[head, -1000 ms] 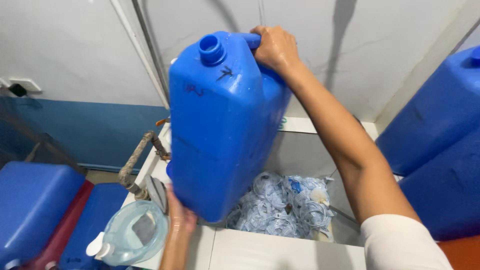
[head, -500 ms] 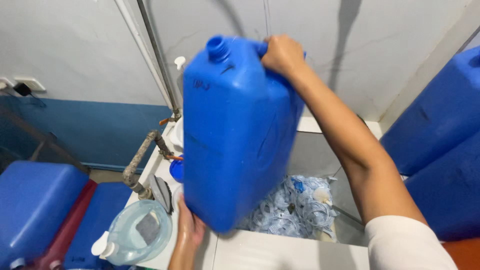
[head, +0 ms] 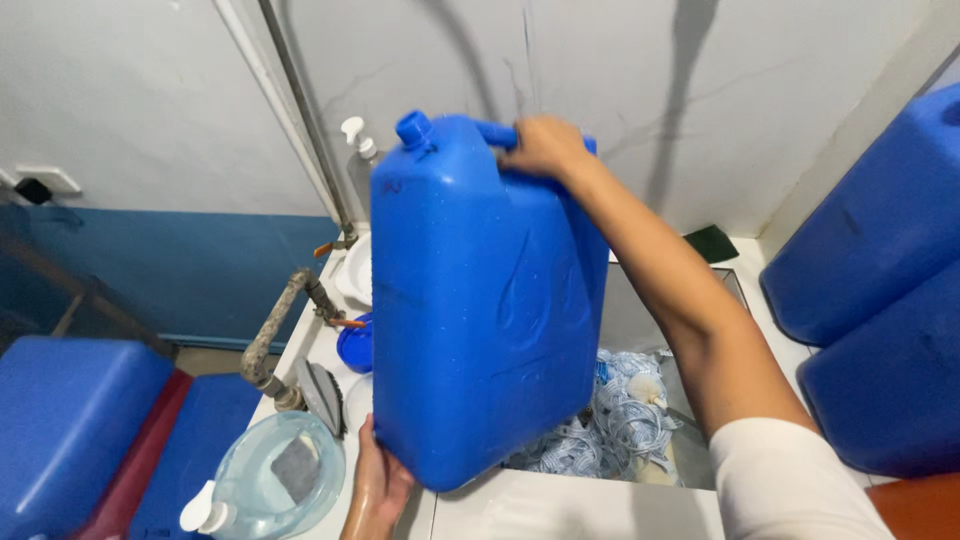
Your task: The person cleans a large blue plastic container by rinsing it with water, scrubbing the exterior with a sponge, and rinsing again. They also use scissors to cut a plastic seal from the container's opening before scrubbing.
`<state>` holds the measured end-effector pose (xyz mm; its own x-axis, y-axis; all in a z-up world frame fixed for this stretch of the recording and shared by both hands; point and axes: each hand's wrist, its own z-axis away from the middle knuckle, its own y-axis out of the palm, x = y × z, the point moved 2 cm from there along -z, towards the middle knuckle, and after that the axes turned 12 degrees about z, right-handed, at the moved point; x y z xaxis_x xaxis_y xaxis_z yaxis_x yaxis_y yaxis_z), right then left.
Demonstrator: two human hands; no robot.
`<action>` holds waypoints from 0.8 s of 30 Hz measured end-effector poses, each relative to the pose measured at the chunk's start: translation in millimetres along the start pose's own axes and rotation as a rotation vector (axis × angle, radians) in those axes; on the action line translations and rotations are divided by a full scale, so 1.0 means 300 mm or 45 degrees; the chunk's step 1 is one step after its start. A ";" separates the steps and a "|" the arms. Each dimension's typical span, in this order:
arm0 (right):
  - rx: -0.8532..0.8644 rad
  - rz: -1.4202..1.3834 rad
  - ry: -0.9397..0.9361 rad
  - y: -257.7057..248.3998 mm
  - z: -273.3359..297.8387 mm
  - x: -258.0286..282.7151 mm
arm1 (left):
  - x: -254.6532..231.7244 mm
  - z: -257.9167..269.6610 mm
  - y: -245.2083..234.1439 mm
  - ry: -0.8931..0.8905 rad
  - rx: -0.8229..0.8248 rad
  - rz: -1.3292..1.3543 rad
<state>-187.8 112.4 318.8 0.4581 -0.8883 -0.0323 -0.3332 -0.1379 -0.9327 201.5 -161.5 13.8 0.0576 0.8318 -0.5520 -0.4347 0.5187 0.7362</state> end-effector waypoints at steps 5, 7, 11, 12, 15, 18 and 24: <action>-0.023 -0.858 0.040 0.360 0.311 -0.382 | -0.185 0.055 0.122 0.104 -0.126 -0.245; -0.077 -1.249 0.344 0.457 0.501 -0.518 | -0.216 0.053 0.307 0.223 0.002 -0.239; -0.330 -1.645 0.769 0.551 0.903 -0.576 | -0.203 0.072 0.744 0.406 0.245 -0.554; -0.396 -1.694 0.836 0.560 0.971 -0.556 | -0.182 0.077 0.853 0.478 0.345 -0.653; -0.535 -1.763 0.957 0.568 1.068 -0.474 | -0.078 0.116 1.135 0.670 0.664 -0.885; -0.612 -1.751 0.992 0.547 1.088 -0.419 | 0.020 0.163 1.354 0.825 0.915 -1.087; -0.637 -1.638 1.028 0.501 1.073 -0.368 | 0.197 0.246 1.640 0.982 1.258 -1.211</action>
<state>-23.2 330.6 66.7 0.1523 -0.0389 0.9876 -0.3860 -0.9222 0.0232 57.2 157.4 372.4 -0.6312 0.0009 -0.7756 0.2462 0.9485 -0.1992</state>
